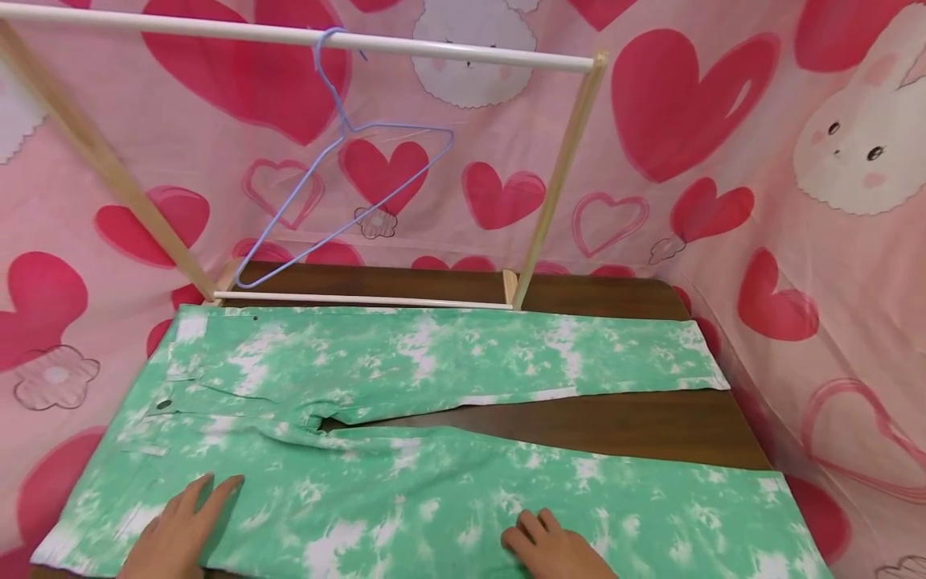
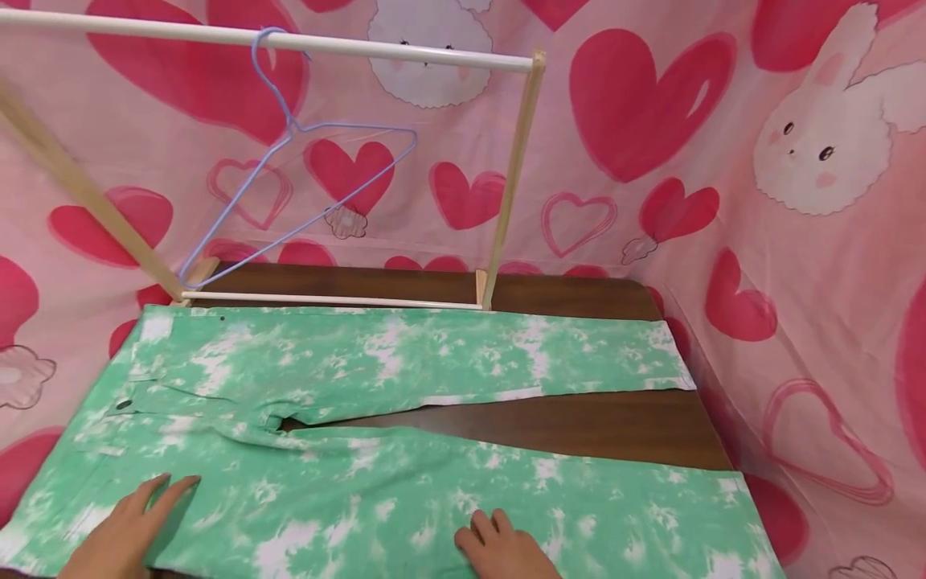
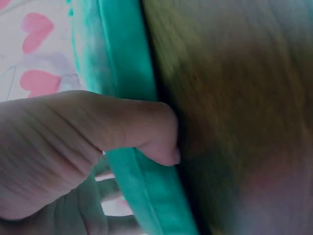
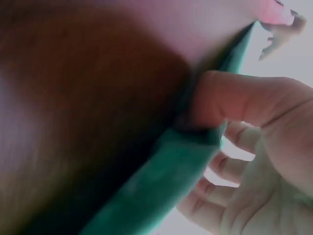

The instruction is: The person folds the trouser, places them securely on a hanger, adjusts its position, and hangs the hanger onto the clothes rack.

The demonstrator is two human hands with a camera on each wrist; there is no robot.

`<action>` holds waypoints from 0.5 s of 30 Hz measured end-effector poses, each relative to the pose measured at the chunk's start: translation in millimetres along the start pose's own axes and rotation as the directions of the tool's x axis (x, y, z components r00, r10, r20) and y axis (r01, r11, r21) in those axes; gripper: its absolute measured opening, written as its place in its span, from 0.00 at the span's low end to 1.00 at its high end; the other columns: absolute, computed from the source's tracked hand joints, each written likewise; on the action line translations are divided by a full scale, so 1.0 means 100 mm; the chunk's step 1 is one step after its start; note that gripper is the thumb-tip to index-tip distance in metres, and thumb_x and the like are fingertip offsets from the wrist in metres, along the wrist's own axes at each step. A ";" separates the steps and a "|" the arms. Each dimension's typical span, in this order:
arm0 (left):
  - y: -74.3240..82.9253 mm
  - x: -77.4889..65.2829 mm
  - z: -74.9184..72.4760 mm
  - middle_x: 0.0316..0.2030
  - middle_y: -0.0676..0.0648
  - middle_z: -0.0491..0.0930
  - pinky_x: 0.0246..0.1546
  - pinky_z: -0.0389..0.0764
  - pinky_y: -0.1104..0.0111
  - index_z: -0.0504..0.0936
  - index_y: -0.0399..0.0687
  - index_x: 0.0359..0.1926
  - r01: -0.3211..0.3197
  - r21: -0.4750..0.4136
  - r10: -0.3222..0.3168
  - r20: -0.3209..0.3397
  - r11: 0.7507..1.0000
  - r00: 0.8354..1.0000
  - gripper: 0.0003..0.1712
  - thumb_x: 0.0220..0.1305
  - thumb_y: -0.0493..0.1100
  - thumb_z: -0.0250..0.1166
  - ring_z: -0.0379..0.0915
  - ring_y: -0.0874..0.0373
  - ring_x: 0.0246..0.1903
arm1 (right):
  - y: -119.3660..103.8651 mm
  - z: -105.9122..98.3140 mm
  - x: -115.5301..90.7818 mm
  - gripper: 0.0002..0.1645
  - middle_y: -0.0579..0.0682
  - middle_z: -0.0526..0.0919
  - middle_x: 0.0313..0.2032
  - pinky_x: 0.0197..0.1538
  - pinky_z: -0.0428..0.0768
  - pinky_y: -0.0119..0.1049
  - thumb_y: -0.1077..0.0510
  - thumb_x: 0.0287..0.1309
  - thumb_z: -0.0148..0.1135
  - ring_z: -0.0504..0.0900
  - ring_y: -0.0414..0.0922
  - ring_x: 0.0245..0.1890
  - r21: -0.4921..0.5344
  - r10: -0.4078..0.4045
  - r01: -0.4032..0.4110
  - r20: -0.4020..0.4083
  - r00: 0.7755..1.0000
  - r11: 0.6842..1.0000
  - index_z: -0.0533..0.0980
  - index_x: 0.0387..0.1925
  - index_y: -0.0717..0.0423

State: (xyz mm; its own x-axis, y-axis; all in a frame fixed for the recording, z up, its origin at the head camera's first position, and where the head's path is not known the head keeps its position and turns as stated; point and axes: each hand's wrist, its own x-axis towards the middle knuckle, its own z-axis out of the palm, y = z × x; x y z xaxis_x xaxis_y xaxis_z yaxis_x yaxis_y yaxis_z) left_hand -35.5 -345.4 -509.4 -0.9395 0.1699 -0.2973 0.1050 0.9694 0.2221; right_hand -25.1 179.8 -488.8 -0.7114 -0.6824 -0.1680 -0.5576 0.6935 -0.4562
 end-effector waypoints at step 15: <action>-0.26 0.05 -0.20 0.53 0.30 0.76 0.40 0.83 0.47 0.79 0.34 0.55 0.070 -0.023 -0.068 0.076 0.997 0.995 0.37 0.36 0.22 0.73 0.75 0.32 0.51 | 0.39 -0.41 -0.24 0.41 0.40 0.63 0.42 0.30 0.66 0.35 0.24 0.51 0.68 0.60 0.38 0.35 0.137 0.251 -0.274 0.164 0.954 0.952 0.68 0.55 0.44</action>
State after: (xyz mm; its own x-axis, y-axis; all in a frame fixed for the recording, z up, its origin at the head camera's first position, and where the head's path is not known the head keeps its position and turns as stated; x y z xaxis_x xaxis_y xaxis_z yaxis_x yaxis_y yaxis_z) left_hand -49.7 -373.4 -498.1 -0.9169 0.1164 -0.3818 0.0311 0.9745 0.2223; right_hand -47.6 232.5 -466.9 -0.7482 -0.5152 -0.4180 -0.2774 0.8153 -0.5083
